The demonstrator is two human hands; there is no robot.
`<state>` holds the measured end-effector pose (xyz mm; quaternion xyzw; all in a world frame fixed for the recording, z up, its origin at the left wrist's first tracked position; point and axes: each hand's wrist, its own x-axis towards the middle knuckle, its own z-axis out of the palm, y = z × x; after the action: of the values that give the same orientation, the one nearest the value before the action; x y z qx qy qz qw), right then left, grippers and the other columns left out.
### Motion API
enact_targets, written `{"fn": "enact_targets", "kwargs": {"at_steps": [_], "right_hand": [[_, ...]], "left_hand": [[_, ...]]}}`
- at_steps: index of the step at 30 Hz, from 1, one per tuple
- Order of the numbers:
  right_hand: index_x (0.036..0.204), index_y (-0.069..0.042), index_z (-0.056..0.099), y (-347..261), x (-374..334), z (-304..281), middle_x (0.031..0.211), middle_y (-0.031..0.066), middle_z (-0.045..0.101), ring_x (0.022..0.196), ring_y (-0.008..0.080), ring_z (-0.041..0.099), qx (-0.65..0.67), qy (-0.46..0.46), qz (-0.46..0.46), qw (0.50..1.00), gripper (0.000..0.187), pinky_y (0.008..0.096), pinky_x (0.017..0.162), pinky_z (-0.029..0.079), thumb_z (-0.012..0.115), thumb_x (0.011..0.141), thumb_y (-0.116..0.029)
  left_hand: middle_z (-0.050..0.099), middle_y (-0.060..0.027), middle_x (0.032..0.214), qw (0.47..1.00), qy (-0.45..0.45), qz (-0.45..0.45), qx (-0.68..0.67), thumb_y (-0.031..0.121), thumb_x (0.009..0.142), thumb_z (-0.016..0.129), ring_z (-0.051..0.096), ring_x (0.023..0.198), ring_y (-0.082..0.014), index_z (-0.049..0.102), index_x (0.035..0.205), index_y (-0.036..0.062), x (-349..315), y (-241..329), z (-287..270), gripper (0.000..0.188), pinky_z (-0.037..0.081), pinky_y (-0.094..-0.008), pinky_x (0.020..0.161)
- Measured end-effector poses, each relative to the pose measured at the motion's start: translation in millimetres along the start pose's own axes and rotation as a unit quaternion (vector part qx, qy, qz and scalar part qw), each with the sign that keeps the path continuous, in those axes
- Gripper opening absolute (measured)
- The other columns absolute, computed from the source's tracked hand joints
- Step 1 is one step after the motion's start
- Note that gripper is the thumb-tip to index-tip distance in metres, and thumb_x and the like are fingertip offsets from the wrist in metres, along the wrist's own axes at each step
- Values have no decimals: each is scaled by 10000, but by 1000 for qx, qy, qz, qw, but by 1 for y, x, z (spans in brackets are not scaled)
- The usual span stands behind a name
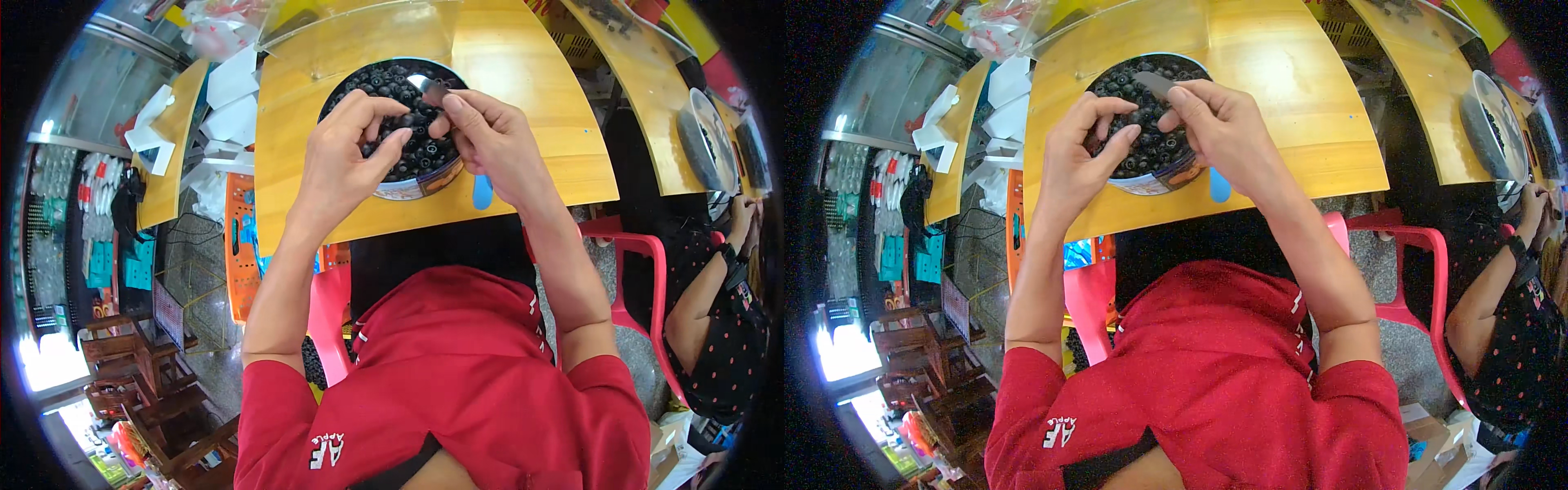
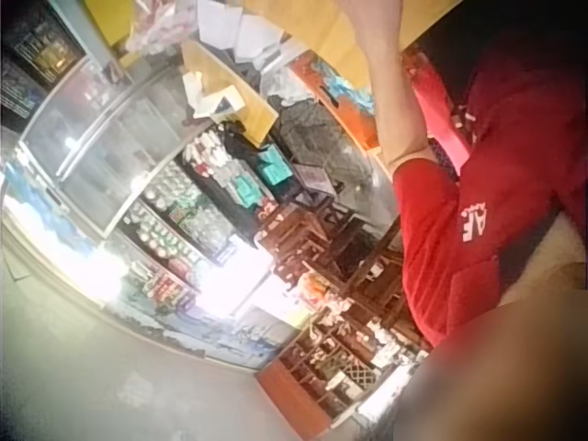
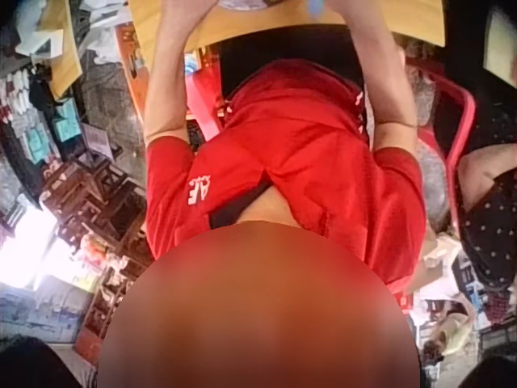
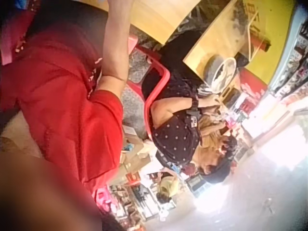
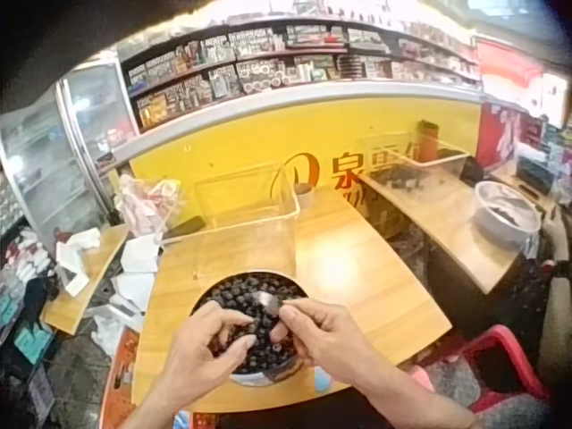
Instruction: Pitting or cutting small black fruits using a utility knife.
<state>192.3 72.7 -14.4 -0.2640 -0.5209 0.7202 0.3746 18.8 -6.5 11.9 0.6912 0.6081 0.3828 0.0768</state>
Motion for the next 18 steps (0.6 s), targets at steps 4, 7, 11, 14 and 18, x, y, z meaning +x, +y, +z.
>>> {"fn": "enact_targets", "kwargs": {"at_steps": [4,7,11,14,18], "right_hand": [[1111,-33,641,-6,-3,14,717,-28,586,472,0,347,-2,4,9,1000,243,173,404,249,580,946,-201],[1106,-31,645,-4,-4,17,711,-39,574,463,-8,334,30,-7,-3,1000,240,165,400,246,596,937,-194],[1102,-32,648,0,-3,19,674,-57,540,456,-13,327,128,-37,28,991,241,161,395,235,600,934,-197],[1108,-33,646,2,-2,20,661,-66,526,459,-17,332,175,-63,44,982,243,159,393,228,598,936,-198],[1092,-24,646,-2,-5,24,633,-75,496,460,-15,325,74,-12,33,997,242,163,398,227,606,931,-200]], "left_hand": [[380,-34,670,996,36,36,-77,5,755,675,406,584,-145,635,956,42,-2,14,3,208,348,-286,523],[389,-23,677,994,30,31,-105,-1,763,673,403,591,-124,637,968,39,-5,13,5,212,337,-268,522],[394,-1,687,976,71,7,-205,15,771,691,386,592,-104,636,949,35,-9,5,19,187,320,-248,524],[399,0,691,968,94,-10,-232,39,770,708,385,592,-101,636,925,31,-11,1,24,171,318,-249,525],[405,-14,696,982,67,-2,-174,70,766,723,391,592,-103,635,899,21,-14,-2,18,167,325,-260,524]]}}
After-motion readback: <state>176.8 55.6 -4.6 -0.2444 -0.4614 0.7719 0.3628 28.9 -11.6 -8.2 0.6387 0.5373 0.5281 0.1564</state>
